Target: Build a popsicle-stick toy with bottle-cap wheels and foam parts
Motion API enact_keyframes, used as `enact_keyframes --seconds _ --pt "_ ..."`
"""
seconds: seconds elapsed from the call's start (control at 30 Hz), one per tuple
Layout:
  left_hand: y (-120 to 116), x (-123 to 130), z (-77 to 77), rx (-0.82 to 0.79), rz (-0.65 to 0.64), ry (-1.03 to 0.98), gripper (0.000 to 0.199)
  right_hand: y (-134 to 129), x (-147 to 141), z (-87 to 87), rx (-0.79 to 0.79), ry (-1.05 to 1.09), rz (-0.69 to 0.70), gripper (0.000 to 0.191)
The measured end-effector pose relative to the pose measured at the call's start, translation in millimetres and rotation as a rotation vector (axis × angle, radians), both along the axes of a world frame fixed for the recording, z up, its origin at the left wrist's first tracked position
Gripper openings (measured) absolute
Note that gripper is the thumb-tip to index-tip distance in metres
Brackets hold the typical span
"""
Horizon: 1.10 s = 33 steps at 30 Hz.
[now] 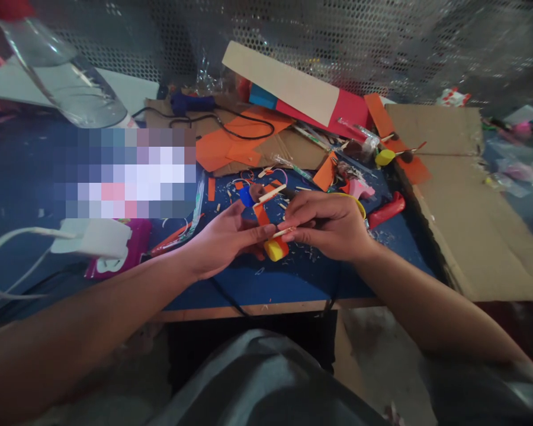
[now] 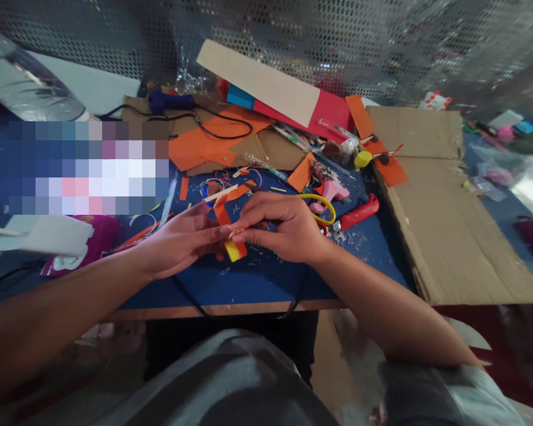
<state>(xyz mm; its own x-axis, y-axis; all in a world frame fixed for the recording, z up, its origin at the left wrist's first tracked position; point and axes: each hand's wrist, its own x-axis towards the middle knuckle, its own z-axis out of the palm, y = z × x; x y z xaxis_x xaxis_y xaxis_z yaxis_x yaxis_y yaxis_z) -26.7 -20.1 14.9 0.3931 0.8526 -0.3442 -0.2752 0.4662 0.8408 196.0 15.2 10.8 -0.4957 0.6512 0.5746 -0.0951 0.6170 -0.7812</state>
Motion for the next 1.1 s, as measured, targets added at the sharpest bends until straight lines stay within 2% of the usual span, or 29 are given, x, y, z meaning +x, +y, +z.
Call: enact_keyframes --seconds 0.1,0.4,0.53,0.8,0.93,1.1 --pt "0.8 -0.1 -1.3 0.019 -0.081 0.036 0.061 -0.5 -1.0 0.0 0.005 -0.007 -0.010 0.012" --pt "2.0 3.1 0.5 0.071 -0.022 0.071 0.059 -1.2 -0.7 -7.5 0.089 -0.124 0.014 0.019" --pt "1.4 5.1 0.4 0.102 -0.005 0.089 0.049 -2.4 -1.4 -7.2 0.129 -0.140 0.021 0.014" --pt "0.9 6.4 -4.5 0.160 -0.015 0.125 0.031 -7.8 -3.8 -6.9 0.234 -0.175 0.040 0.019" --pt "0.4 7.1 -1.8 0.158 0.003 0.146 0.034 -11.1 -4.7 -5.7 0.291 -0.192 0.010 0.014" --pt "0.5 9.4 0.1 0.148 -0.005 0.135 0.041 -13.5 -4.2 -2.1 0.287 -0.165 -0.006 0.012"
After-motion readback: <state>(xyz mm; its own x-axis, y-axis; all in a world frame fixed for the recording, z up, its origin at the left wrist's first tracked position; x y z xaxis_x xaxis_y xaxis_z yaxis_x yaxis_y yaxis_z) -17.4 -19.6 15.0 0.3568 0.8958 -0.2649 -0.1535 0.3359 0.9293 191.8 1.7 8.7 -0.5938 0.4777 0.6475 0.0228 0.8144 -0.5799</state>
